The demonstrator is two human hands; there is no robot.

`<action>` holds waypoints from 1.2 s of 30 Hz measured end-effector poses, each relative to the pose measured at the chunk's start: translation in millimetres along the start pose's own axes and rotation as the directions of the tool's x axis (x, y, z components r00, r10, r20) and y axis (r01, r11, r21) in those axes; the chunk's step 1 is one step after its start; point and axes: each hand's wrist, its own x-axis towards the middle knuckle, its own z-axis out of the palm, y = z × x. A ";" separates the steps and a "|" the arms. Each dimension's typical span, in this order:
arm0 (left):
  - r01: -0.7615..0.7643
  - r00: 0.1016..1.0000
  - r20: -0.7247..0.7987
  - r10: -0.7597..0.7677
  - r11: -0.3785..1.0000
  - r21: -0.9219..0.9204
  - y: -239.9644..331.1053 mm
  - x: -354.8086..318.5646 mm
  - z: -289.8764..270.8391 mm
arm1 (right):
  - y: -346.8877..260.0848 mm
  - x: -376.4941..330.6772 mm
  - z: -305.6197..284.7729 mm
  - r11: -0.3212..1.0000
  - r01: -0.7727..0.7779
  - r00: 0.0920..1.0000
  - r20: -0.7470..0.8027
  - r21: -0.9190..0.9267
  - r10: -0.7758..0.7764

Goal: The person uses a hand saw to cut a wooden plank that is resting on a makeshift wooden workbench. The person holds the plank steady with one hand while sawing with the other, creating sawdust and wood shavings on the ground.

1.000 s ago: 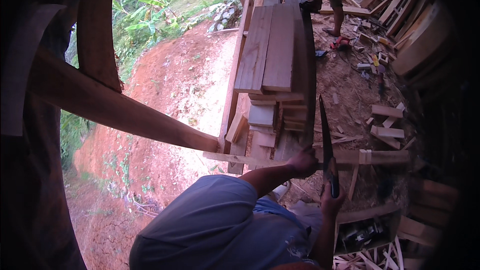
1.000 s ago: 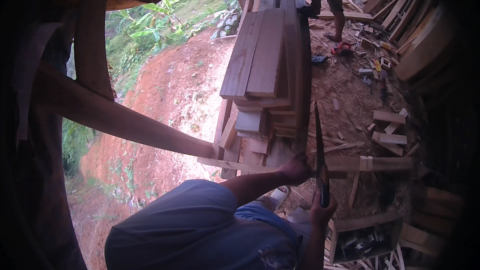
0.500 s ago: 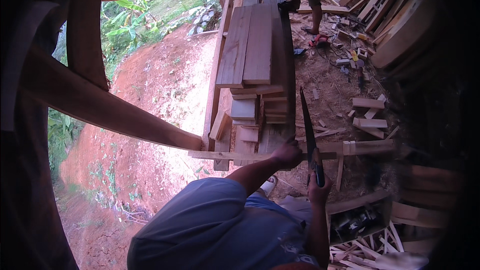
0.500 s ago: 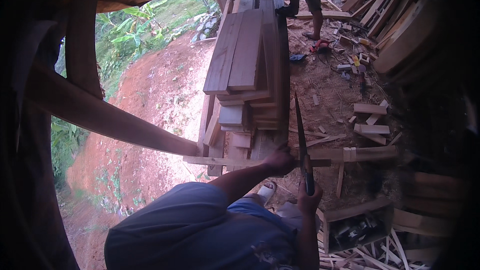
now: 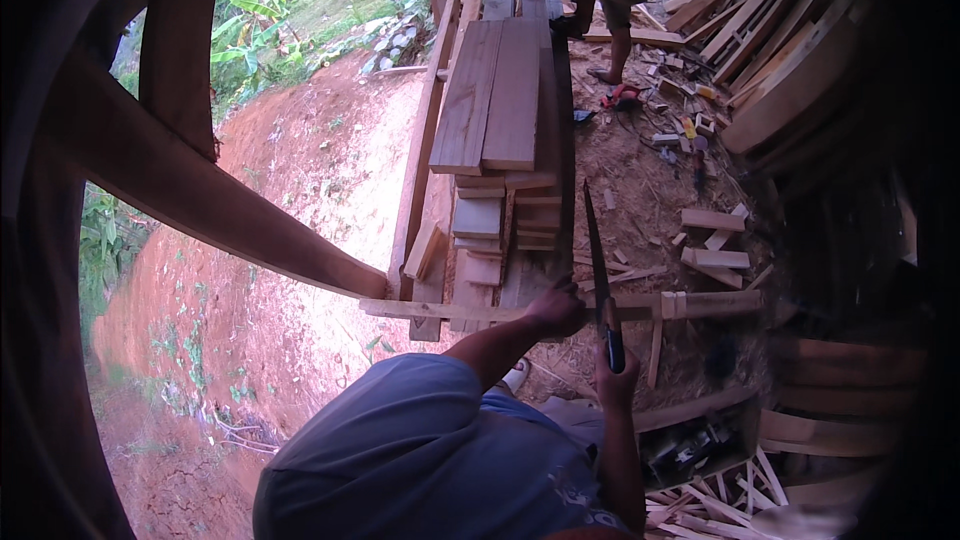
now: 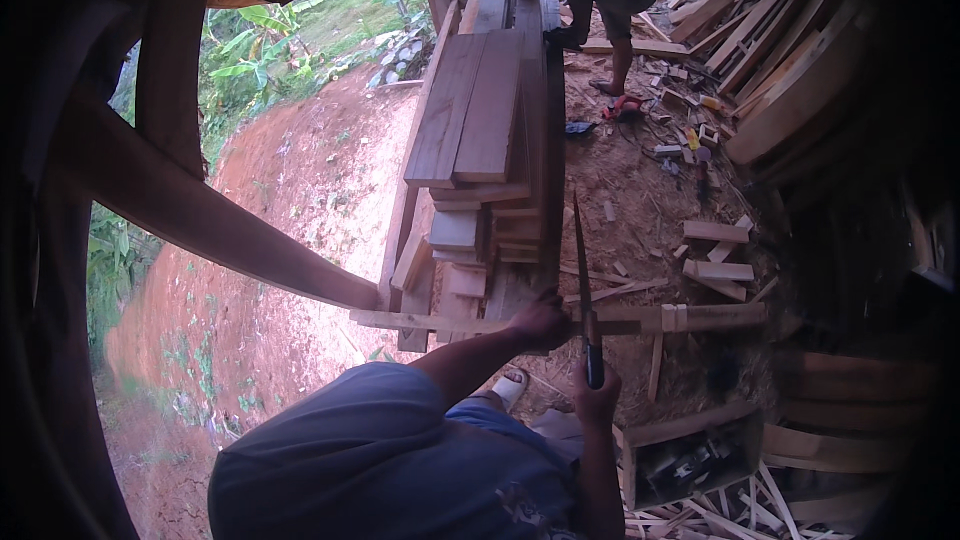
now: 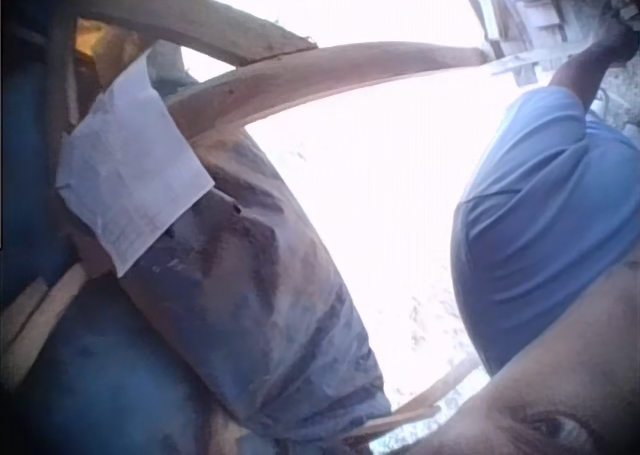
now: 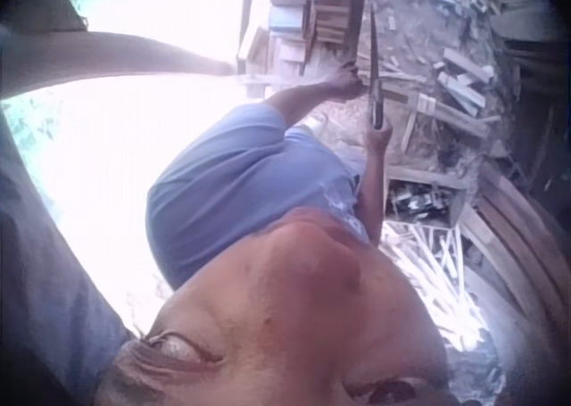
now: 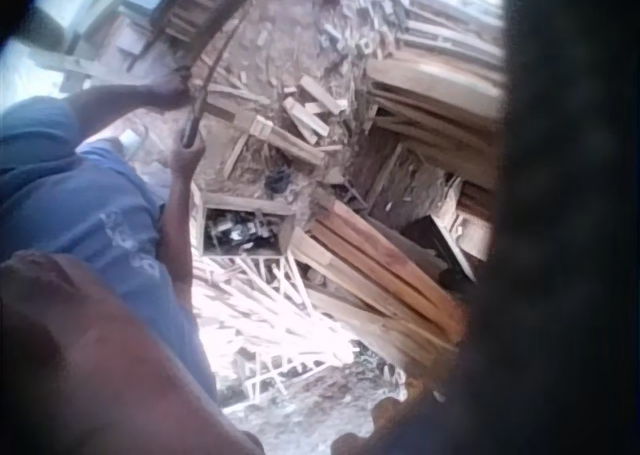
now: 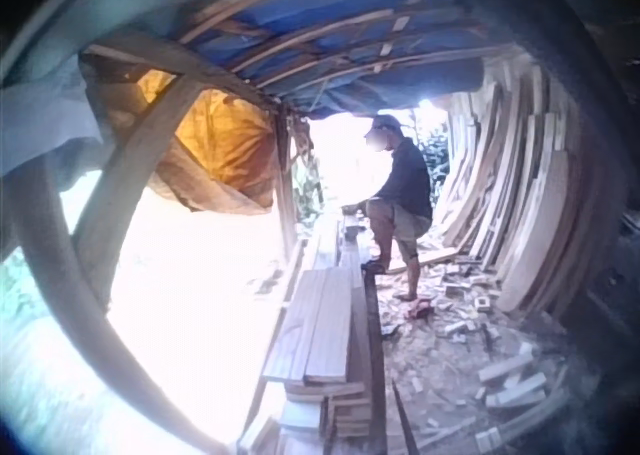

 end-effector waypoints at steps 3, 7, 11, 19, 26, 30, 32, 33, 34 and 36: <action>0.016 1.000 0.013 -0.016 1.000 0.001 1.2 -0.9 -2.2 | -17.3 -6.2 -10.7 0.996 -0.036 0.989 0.147 0.082 0.023; 0.028 1.000 0.013 -0.028 0.999 0.018 3.3 -3.1 -5.3 | -52.2 -18.7 -20.0 0.989 -0.115 0.958 0.274 0.096 0.085; 0.027 0.999 0.034 -0.027 0.999 0.022 2.3 0.2 -1.9 | -49.1 -21.4 -20.4 0.980 -0.116 0.950 0.307 0.160 0.062; 0.036 0.990 0.134 -0.044 0.997 0.064 10.9 1.3 -21.0 | -28.4 -13.2 -25.8 0.982 -0.131 0.930 0.361 0.139 0.073; 0.033 0.997 0.069 -0.035 0.999 0.032 4.3 0.1 -5.5 | -20.4 -18.6 4.2 0.992 -0.060 0.998 0.039 0.113 0.056; 0.049 0.994 0.100 -0.050 0.999 0.017 2.9 2.8 -0.8 | -17.8 -19.4 11.2 0.999 0.005 0.998 -0.070 0.042 -0.002; 0.048 0.994 0.099 -0.050 0.999 0.019 5.7 1.0 -5.7 | -20.6 -16.2 12.2 0.998 0.057 0.995 -0.080 0.013 -0.056; 0.048 0.992 0.113 -0.051 0.999 0.023 6.9 1.1 -9.8 | -24.3 -16.7 12.1 0.994 0.105 0.992 -0.068 0.021 -0.103; 0.048 0.991 0.127 -0.051 0.998 0.027 8.9 0.9 -14.1 | -26.9 -17.2 12.0 0.988 0.153 0.987 -0.058 0.028 -0.151; 0.030 0.993 0.115 -0.033 0.999 0.028 8.0 2.0 -13.5 | -28.9 -16.0 11.6 0.992 0.124 0.990 -0.069 0.022 -0.122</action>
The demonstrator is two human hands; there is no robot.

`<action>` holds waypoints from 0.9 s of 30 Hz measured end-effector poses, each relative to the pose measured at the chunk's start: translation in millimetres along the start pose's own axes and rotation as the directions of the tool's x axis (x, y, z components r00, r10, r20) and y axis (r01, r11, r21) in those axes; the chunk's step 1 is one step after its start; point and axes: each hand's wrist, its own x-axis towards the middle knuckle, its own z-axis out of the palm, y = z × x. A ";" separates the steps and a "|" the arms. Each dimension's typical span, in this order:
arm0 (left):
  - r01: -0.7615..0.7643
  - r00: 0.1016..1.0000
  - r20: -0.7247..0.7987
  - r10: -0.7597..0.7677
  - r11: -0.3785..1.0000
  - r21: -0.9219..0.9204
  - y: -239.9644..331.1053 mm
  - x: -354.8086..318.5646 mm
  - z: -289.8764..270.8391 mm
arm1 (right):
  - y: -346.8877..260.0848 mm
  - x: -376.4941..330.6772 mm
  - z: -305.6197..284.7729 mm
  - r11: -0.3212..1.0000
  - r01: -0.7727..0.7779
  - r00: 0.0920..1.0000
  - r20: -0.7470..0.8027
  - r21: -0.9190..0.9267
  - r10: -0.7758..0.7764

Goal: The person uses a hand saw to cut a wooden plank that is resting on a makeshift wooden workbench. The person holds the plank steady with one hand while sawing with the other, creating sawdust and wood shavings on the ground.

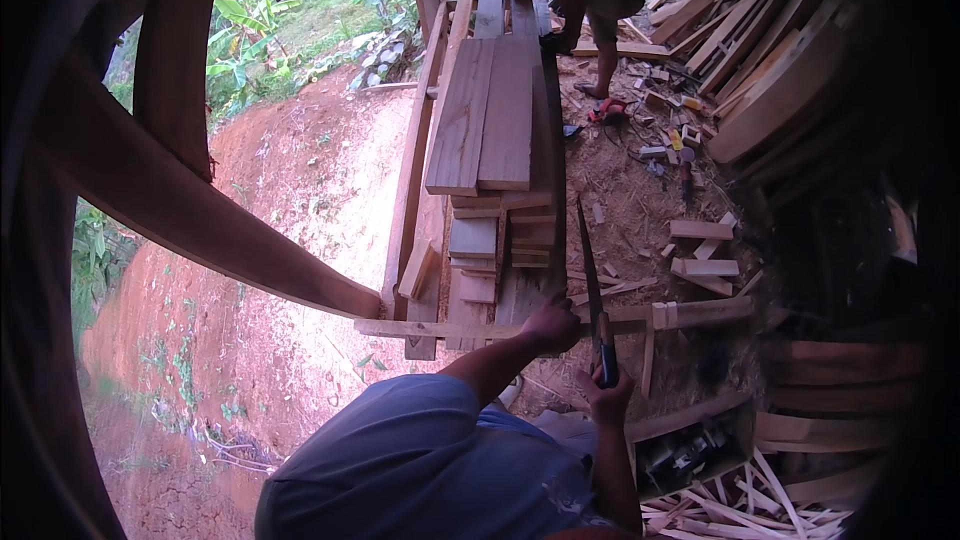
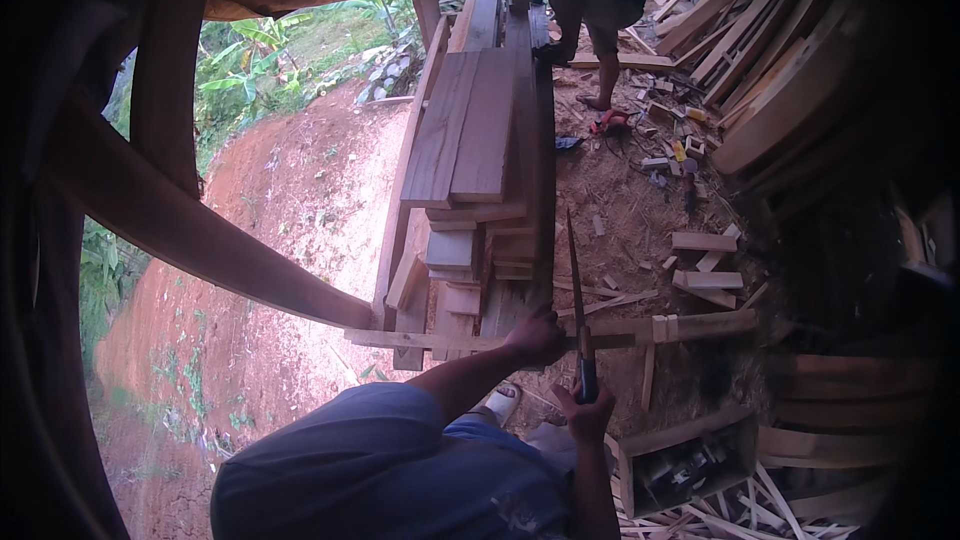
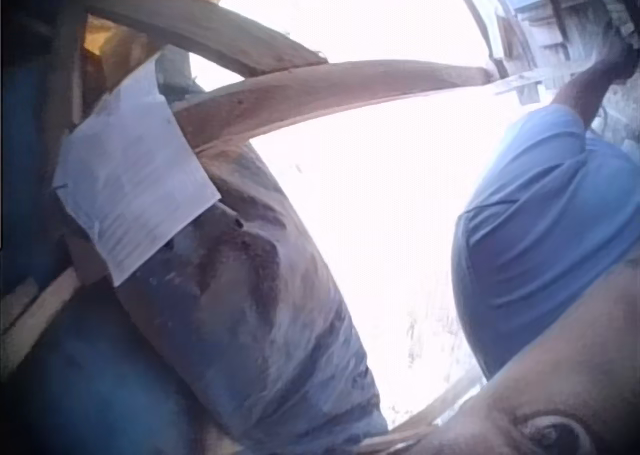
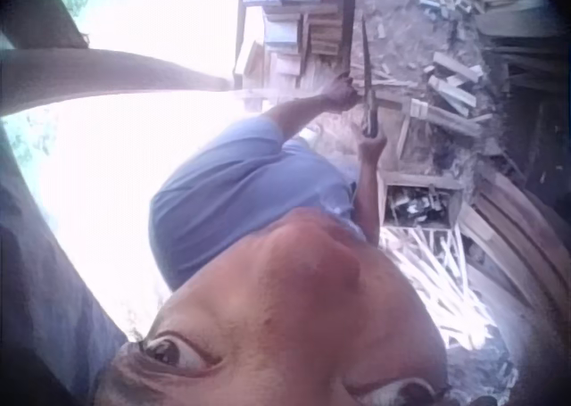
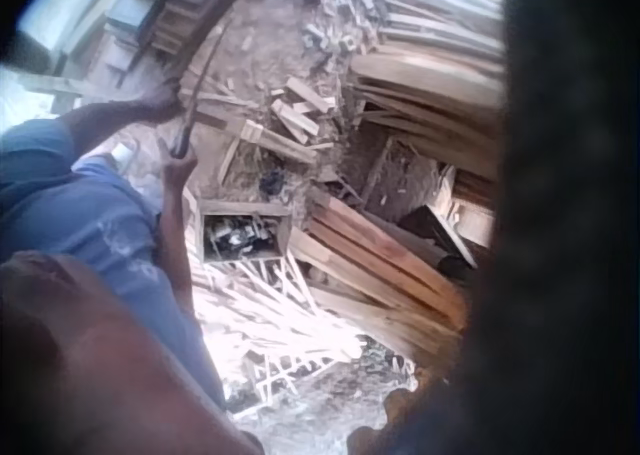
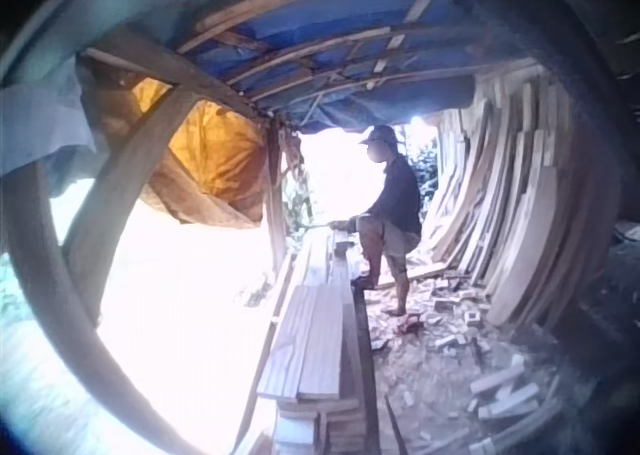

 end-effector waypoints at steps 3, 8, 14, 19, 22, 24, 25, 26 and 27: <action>-0.009 0.997 -0.081 0.008 1.000 -0.004 -3.0 -0.3 6.8 | 8.5 1.2 3.3 0.998 -0.009 0.998 -0.070 -0.060 0.005; 0.000 1.000 -0.014 0.001 0.999 0.053 -2.0 1.8 8.0 | 23.5 11.6 1.7 0.972 -0.040 0.986 -0.169 -0.233 0.000; 0.006 1.000 -0.011 -0.005 0.998 0.065 -5.9 1.9 12.0 | 17.7 14.3 0.0 0.964 -0.090 0.979 -0.198 -0.251 0.040; -0.016 1.000 -0.002 0.016 0.998 0.061 -9.3 2.1 17.4 | 29.2 1.3 -3.1 0.977 -0.094 0.977 -0.208 -0.191 0.054; -0.021 1.000 -0.014 0.022 0.997 0.073 -9.4 4.7 21.8 | 11.2 -16.7 -10.8 0.977 -0.073 0.980 -0.197 -0.201 0.033; -0.019 0.999 -0.039 0.020 0.999 0.043 -8.3 4.8 13.0 | -0.8 -32.0 -20.8 0.946 -0.173 0.973 -0.194 -0.275 0.121; -0.013 1.000 -0.022 0.014 0.999 0.048 -5.7 4.7 7.6 | 2.1 -44.1 -26.1 0.940 -0.186 0.974 -0.178 -0.287 0.139; 0.007 1.000 0.020 -0.007 0.999 0.031 -4.6 5.1 6.1 | 6.0 -56.3 -31.4 0.934 -0.201 0.974 -0.163 -0.297 0.157; 0.026 1.000 -0.015 -0.025 0.998 0.055 -7.0 4.6 13.1 | 0.5 -65.5 -34.2 0.931 -0.220 0.972 -0.149 -0.289 0.184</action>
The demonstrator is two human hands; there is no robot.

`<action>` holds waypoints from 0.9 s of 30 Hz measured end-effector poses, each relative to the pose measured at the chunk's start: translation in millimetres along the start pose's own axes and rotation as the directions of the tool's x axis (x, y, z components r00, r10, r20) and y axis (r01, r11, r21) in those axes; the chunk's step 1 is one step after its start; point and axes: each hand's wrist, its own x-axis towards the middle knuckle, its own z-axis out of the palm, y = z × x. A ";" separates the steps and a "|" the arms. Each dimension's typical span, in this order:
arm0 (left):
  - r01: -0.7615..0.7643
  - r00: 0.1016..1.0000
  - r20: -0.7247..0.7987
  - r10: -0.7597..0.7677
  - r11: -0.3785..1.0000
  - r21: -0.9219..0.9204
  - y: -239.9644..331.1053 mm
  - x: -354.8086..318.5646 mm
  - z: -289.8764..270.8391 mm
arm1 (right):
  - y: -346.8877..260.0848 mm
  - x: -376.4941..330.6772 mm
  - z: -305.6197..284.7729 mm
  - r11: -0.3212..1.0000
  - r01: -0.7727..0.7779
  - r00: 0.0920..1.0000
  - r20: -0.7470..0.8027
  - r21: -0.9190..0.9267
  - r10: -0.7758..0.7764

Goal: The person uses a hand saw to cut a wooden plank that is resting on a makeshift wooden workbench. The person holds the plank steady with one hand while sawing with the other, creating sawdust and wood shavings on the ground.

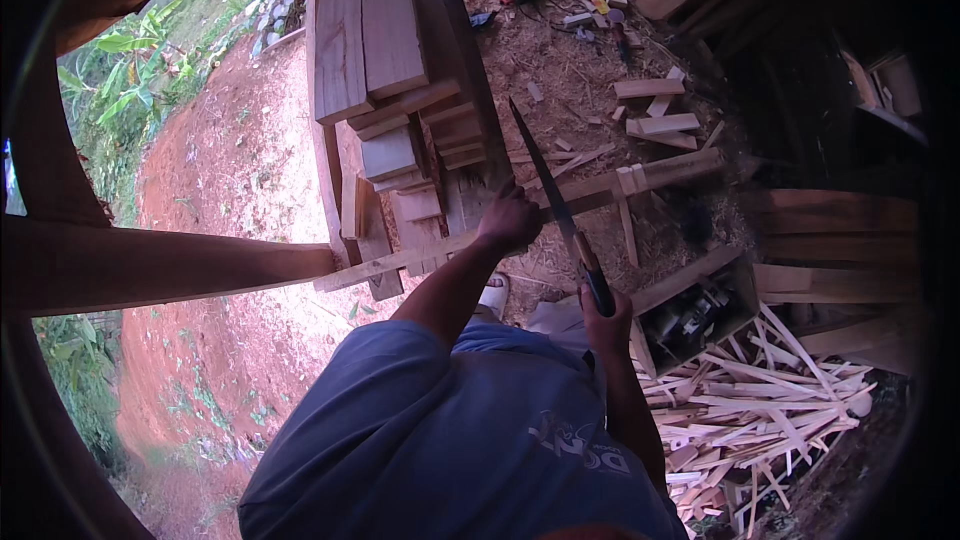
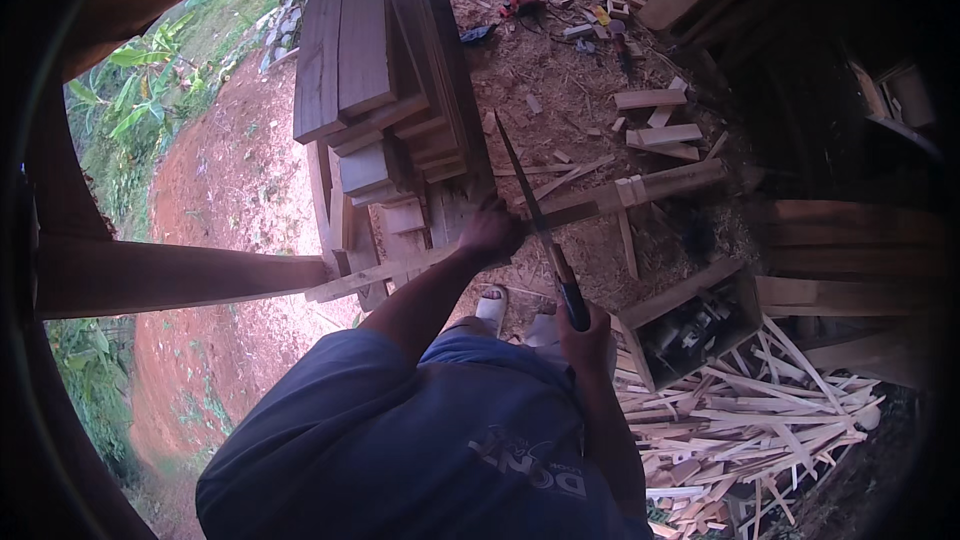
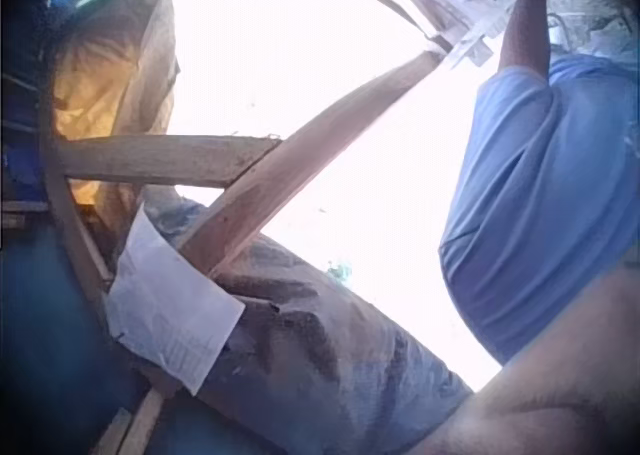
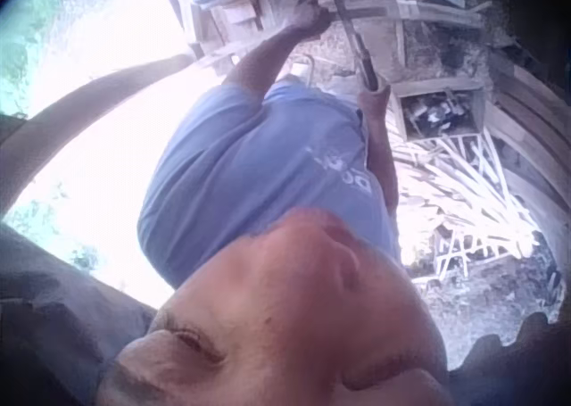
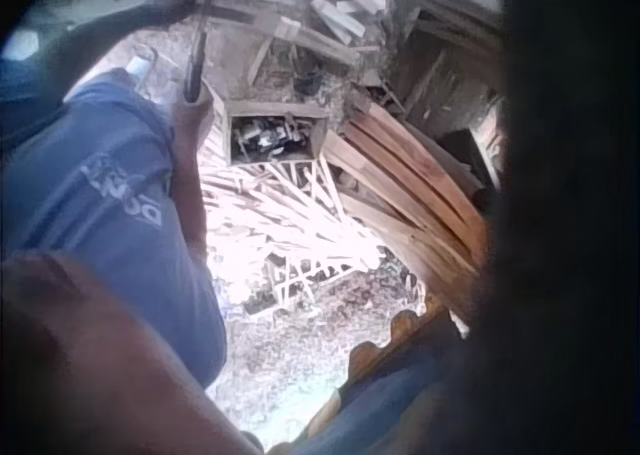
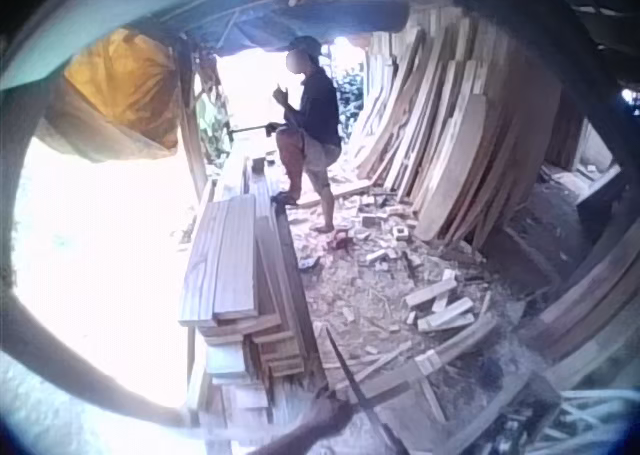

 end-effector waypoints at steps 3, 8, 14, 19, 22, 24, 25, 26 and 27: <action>-0.022 1.000 0.004 0.022 0.999 -0.028 5.3 0.7 -4.1 | 17.4 -26.1 -15.4 0.997 0.071 0.997 -0.040 -0.015 -0.072; -0.032 0.999 0.029 0.033 0.998 -0.053 1.1 1.6 -4.6 | 5.6 -91.7 -55.9 0.998 -0.012 1.000 -0.026 -0.056 0.011; -0.077 0.990 -0.121 0.067 0.994 -0.078 -5.4 -2.7 1.4 | -17.8 -122.3 -89.6 0.996 -0.020 0.997 0.071 -0.084 0.026; -0.069 0.997 -0.026 0.067 0.993 -0.091 -4.5 -4.0 -3.6 | -22.4 -68.9 -55.1 0.998 -0.037 0.999 0.031 -0.051 0.039; -0.061 0.998 -0.002 0.061 0.994 -0.096 -1.8 -1.1 -5.5 | 0.0 0.9 -6.8 0.987 0.148 0.986 -0.069 -0.058 -0.152; -0.058 0.998 -0.021 0.056 0.995 -0.082 -2.6 0.3 -4.0 | -19.5 40.5 11.3 0.994 0.103 0.995 -0.003 0.030 -0.103; -0.057 0.998 -0.044 0.054 0.996 -0.063 -3.8 1.6 0.5 | -28.4 56.5 18.3 0.994 0.085 0.996 0.022 0.066 -0.087; -0.057 0.996 -0.065 0.053 0.997 -0.049 -3.7 2.0 0.7 | -36.1 65.6 21.1 0.994 0.075 0.996 0.032 0.083 -0.078; -0.046 0.997 -0.062 0.042 0.997 -0.063 -4.2 1.7 0.5 | -40.1 69.0 21.7 0.993 0.063 0.997 0.039 0.100 -0.068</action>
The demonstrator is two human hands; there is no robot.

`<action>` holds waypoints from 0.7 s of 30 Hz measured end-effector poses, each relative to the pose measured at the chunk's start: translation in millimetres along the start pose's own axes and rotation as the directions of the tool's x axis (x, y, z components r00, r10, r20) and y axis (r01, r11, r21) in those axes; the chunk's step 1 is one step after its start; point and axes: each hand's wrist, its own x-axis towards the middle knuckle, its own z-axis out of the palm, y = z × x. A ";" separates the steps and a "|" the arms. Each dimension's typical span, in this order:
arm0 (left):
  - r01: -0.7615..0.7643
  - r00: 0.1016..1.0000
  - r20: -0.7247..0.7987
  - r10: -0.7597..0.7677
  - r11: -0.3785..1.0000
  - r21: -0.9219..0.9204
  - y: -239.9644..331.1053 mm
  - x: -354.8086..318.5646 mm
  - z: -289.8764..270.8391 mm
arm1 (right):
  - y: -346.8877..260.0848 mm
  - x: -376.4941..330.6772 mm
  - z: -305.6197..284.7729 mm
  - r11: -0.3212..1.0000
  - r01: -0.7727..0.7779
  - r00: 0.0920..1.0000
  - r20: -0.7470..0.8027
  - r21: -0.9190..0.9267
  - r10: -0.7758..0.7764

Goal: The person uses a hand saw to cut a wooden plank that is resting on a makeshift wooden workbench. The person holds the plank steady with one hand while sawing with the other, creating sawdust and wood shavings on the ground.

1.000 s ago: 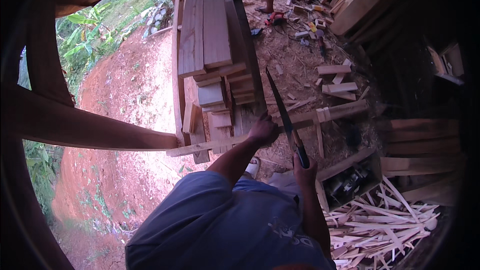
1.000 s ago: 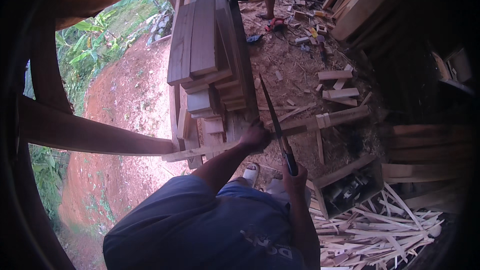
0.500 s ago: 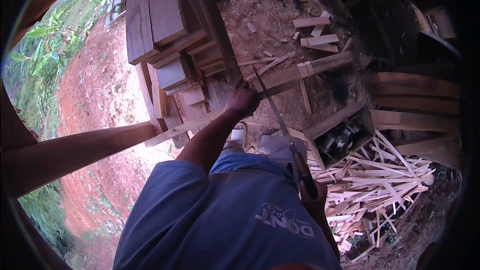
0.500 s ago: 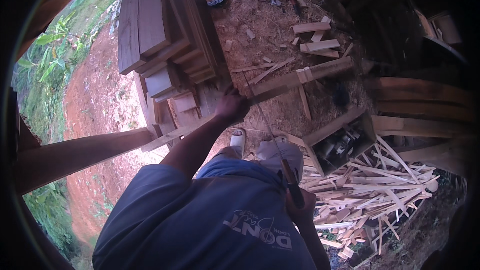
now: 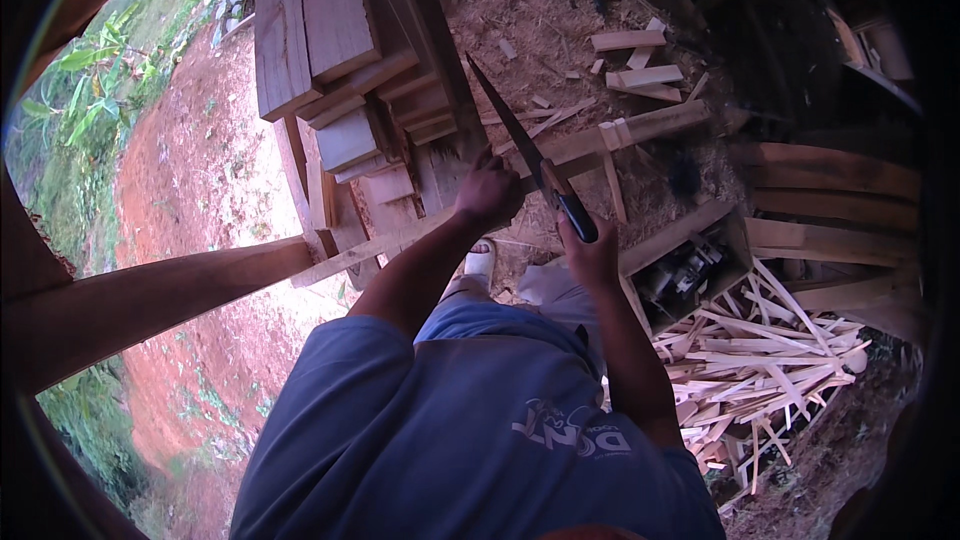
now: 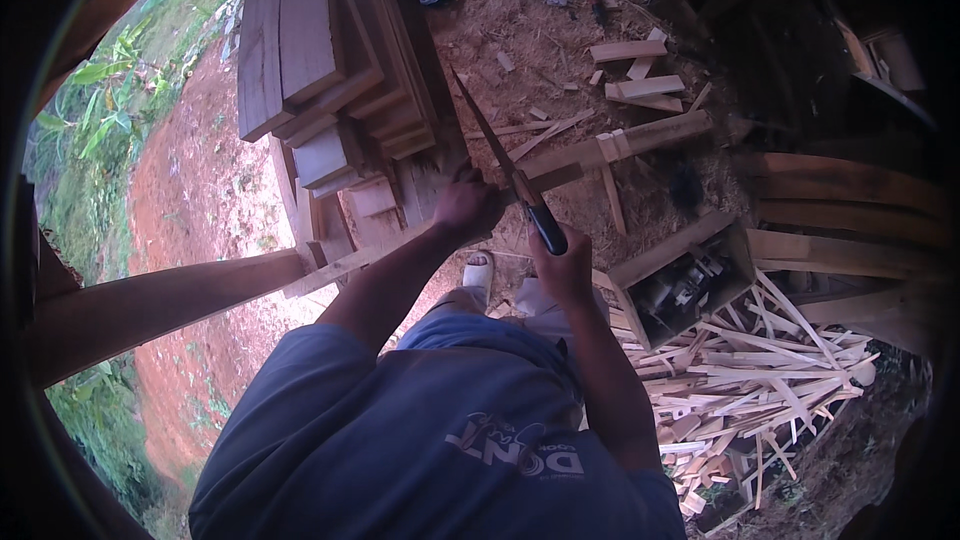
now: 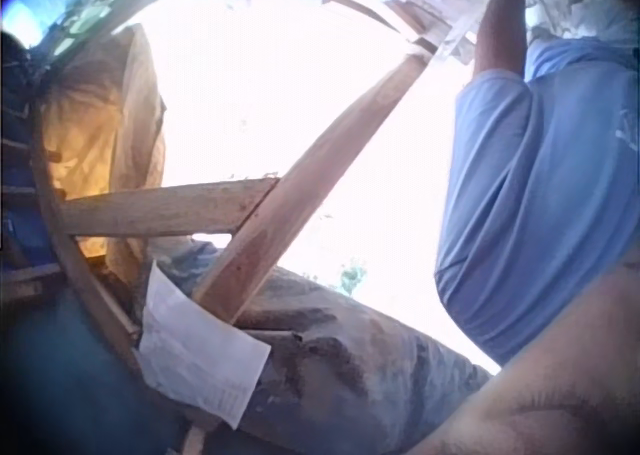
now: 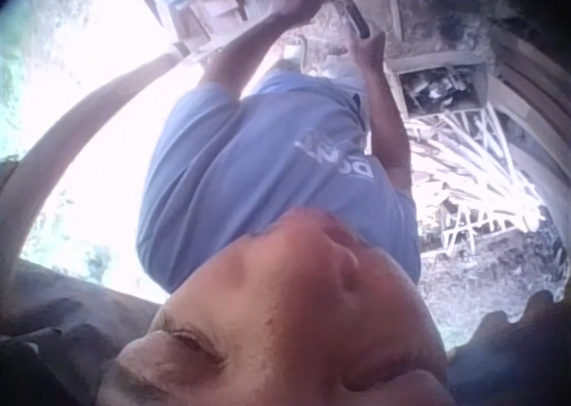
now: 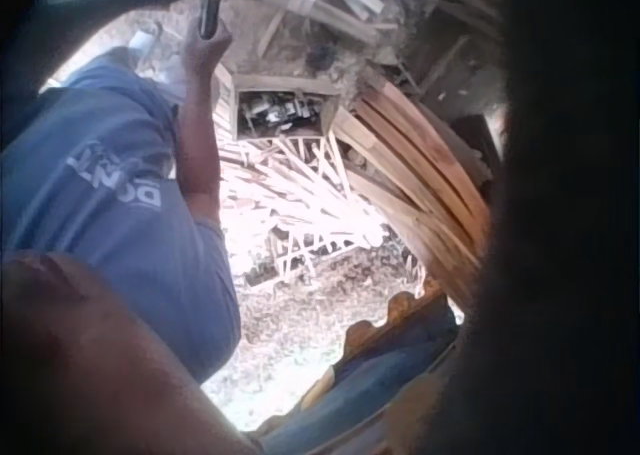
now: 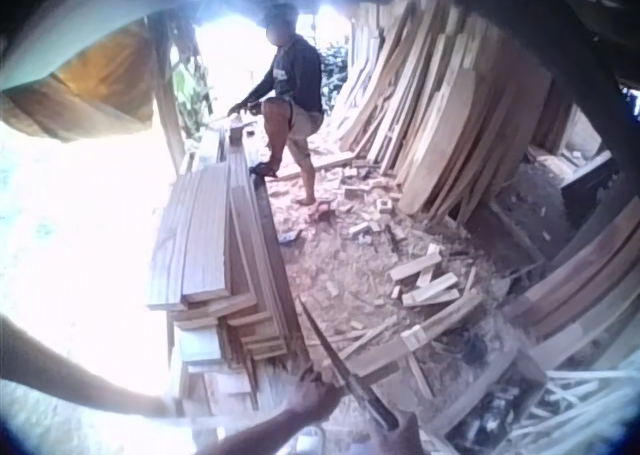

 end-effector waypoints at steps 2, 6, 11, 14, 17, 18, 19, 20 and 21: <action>0.023 1.000 0.006 -0.022 0.999 -0.037 2.7 -0.9 -1.9 | 8.9 -5.0 -0.7 0.999 0.022 1.000 -0.019 -0.025 -0.023; 0.025 1.000 -0.003 -0.025 1.000 -0.004 3.5 2.5 -0.7 | 38.4 -28.4 5.9 0.998 0.066 0.997 -0.051 -0.003 -0.066; 0.013 1.000 -0.011 -0.013 1.000 -0.017 1.6 -0.8 1.2 | 50.3 -92.2 -30.1 0.987 -0.054 0.998 -0.041 -0.153 0.049; 0.025 0.997 0.068 -0.023 0.999 -0.024 1.1 -2.1 -1.3 | 28.9 -137.5 -54.3 0.990 -0.063 0.993 -0.105 -0.125 0.049; 0.003 1.000 0.005 -0.003 1.000 -0.020 -1.1 -1.1 4.8 | 37.2 -173.7 -80.2 0.980 -0.061 0.996 -0.078 -0.188 0.047; 0.006 1.000 0.017 -0.006 1.000 -0.015 -0.5 -1.2 5.1 | 27.3 -183.8 -88.5 0.975 -0.087 0.995 -0.073 -0.205 0.073; 0.013 1.000 0.026 -0.013 1.000 -0.014 0.3 -1.6 2.1 | 18.0 -191.3 -96.1 0.967 -0.112 0.993 -0.066 -0.228 0.099; 0.017 0.999 0.036 -0.016 1.000 -0.011 1.5 -1.0 -0.7 | 17.5 -199.4 -103.2 0.970 -0.124 0.992 -0.051 -0.210 0.116; 0.019 0.999 0.041 -0.018 1.000 -0.014 2.1 0.1 -3.3 | 18.6 -206.6 -111.2 0.972 -0.136 0.991 -0.035 -0.192 0.132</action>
